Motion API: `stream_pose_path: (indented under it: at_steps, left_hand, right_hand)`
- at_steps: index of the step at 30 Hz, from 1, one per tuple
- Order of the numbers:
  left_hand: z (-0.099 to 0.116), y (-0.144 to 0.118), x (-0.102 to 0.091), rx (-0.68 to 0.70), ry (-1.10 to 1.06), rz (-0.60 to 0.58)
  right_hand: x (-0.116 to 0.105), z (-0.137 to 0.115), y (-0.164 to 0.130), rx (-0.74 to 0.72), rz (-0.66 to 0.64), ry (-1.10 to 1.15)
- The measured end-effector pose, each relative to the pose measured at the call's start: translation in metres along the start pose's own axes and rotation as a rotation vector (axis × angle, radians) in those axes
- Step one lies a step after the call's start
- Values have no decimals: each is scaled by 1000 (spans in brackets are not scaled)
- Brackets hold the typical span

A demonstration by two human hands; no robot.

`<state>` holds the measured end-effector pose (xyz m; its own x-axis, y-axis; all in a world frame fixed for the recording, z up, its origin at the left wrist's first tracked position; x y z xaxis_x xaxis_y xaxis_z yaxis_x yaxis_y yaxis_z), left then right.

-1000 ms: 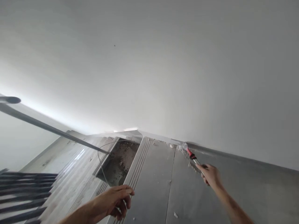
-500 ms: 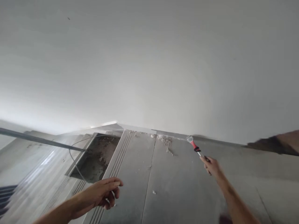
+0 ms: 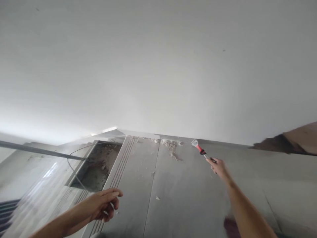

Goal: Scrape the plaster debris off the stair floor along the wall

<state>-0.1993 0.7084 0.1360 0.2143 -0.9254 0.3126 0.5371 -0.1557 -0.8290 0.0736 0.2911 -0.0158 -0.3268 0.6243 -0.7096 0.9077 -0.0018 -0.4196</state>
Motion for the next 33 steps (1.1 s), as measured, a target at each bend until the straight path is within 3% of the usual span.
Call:
stream_pose_path:
  at_steps: [6, 12, 18, 24, 26, 30, 31, 33]
  left_hand:
    - [0, 5, 12, -27, 31, -82]
    - [3, -9, -2, 1, -24, -22]
    - [3, -12, 3, -18, 22, -54]
    - [-1, -15, -10, 9, 7, -22]
    - [-5, -18, -10, -14, 19, -29]
    - [1, -17, -7, 7, 66, -37]
    - [4, -17, -9, 18, 66, -29]
    - [7, -17, -15, 24, 46, -13]
  right_hand:
    - [38, -41, -6, -76, -32, -18]
    - [25, -17, -7, -2, 14, -22]
    - [71, -67, -9, -53, -55, 28]
    - [33, -32, -7, -33, 21, -80]
    - [49, -56, -11, -103, 30, -89]
    - [107, -140, -17, -270, -51, -168]
    - [112, -148, -18, -284, -65, -172]
    - [101, -136, -17, -248, -61, -142]
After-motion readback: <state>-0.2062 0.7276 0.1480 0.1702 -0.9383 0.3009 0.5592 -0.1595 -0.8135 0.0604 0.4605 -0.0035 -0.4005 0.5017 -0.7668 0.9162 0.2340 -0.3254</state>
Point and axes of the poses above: each hand's wrist, its own y-axis towards the middle knuckle, its own x-axis out of the palm, z = x × y, the point moved 4 cm from there along y, towards the middle knuckle, and after that the axes turned 10 degrees about -y, right-handed, at the moved point
